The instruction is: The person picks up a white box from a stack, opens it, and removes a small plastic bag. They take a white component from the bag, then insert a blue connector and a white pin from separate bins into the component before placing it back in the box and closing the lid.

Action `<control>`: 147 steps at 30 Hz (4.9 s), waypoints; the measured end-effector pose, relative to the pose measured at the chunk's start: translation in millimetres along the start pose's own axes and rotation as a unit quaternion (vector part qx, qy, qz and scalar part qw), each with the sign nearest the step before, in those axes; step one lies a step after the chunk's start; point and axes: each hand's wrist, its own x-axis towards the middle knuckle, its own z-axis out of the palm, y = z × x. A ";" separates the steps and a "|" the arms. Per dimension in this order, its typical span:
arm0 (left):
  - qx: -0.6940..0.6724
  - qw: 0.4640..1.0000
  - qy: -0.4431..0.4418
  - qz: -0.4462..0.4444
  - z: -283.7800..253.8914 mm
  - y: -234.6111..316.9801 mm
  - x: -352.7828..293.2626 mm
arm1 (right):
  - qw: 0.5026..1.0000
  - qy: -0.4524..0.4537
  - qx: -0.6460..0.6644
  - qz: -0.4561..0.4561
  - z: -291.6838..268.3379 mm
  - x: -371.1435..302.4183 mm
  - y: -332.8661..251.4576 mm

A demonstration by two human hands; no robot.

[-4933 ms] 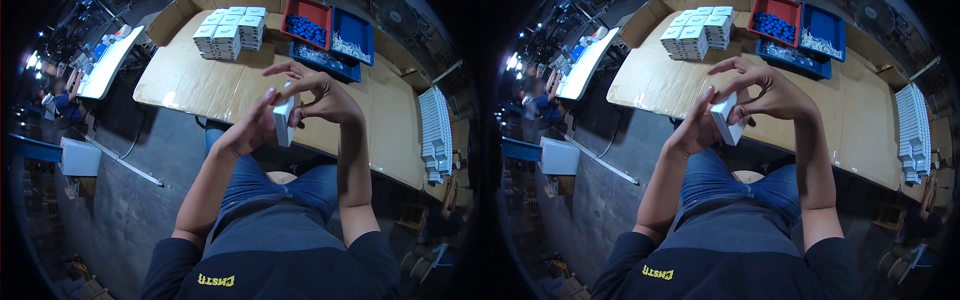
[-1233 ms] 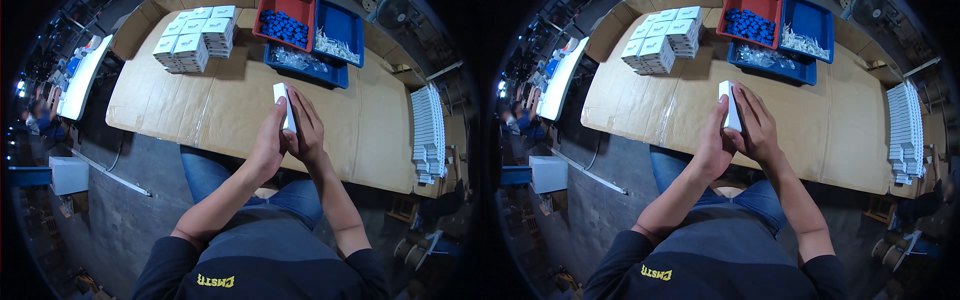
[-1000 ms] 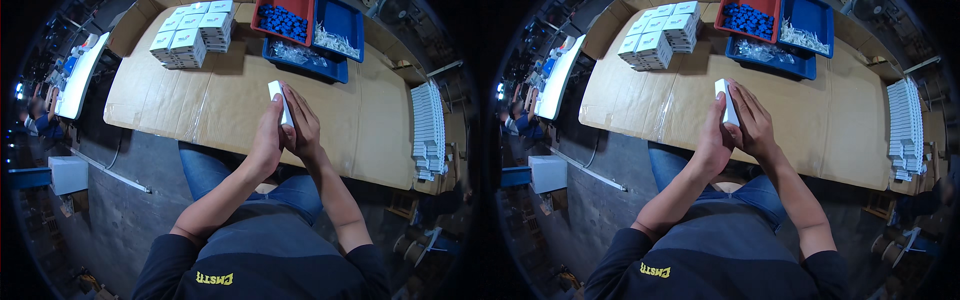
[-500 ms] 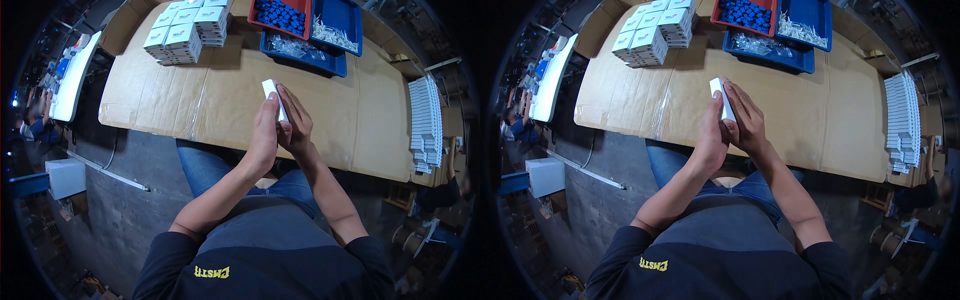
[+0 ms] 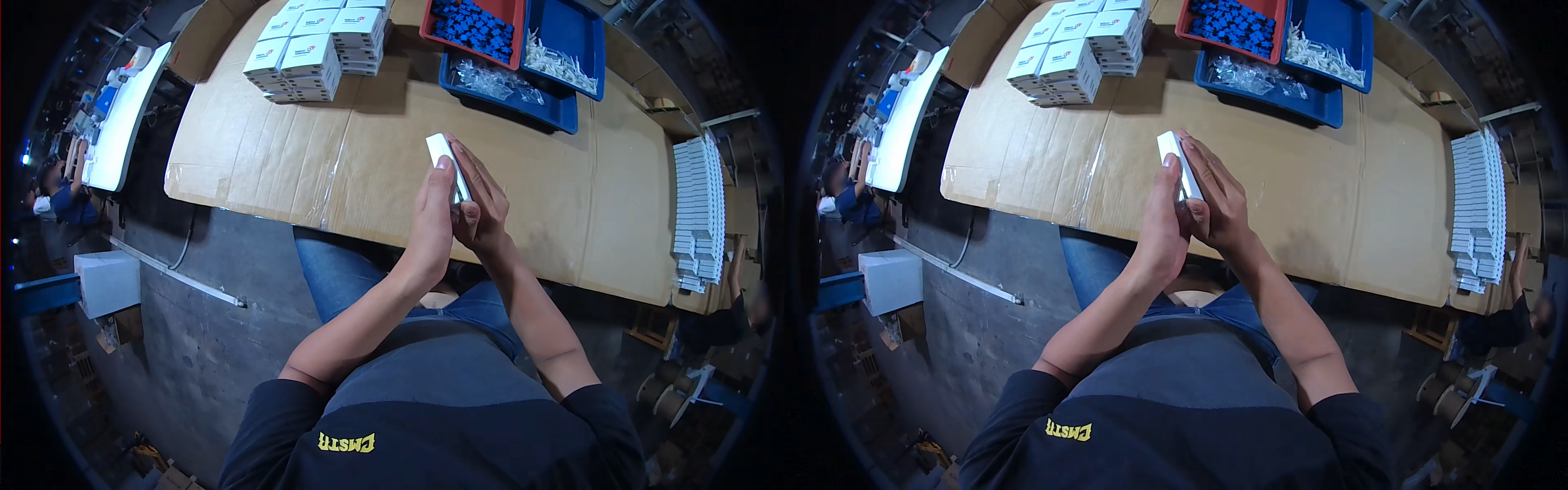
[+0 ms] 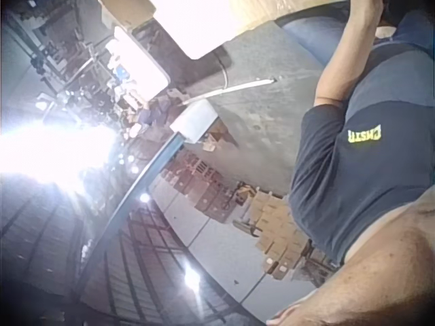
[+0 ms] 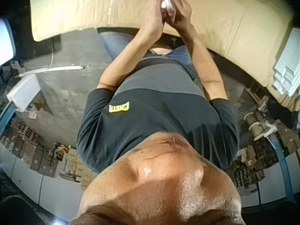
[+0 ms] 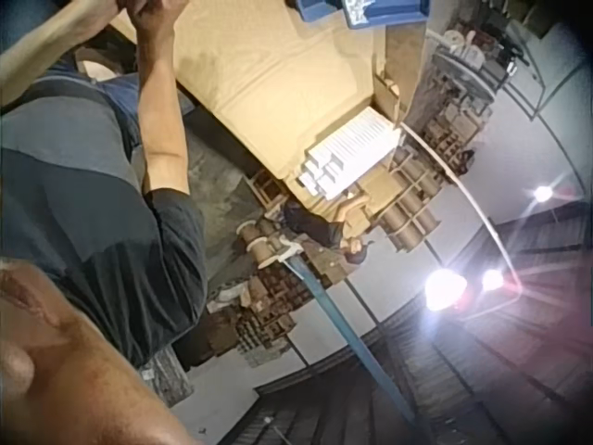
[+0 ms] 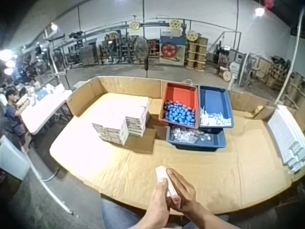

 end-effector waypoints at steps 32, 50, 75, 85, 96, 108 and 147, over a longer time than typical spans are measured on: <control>0.363 0.857 -0.150 0.334 7.2 -42.7 -5.9 | 0.923 0.069 0.259 0.275 -79.4 -34.2 -61.8; 0.392 0.829 -0.134 0.376 -16.3 -48.2 -2.7 | 0.790 0.045 0.416 0.449 -68.3 -23.9 -93.7; 0.298 0.782 -0.069 0.543 -57.7 -16.5 9.6 | 0.875 -0.001 0.265 0.405 0.1 -6.0 -125.9; 0.275 0.882 -0.107 0.369 -38.4 -33.0 15.7 | 0.861 -0.085 0.298 0.403 -49.8 2.4 -85.9; 0.082 0.982 -0.133 -0.111 15.1 -33.8 -11.7 | 0.985 -0.077 -0.068 0.136 -111.0 -19.5 -52.9; 0.190 0.948 -0.170 -0.191 72.8 -50.7 -21.7 | 0.999 0.012 -0.021 -0.033 -146.4 -35.7 -1.1; 0.146 0.988 -0.037 -0.044 79.7 -55.7 35.6 | 0.988 0.026 -0.070 0.136 -119.9 -18.5 0.9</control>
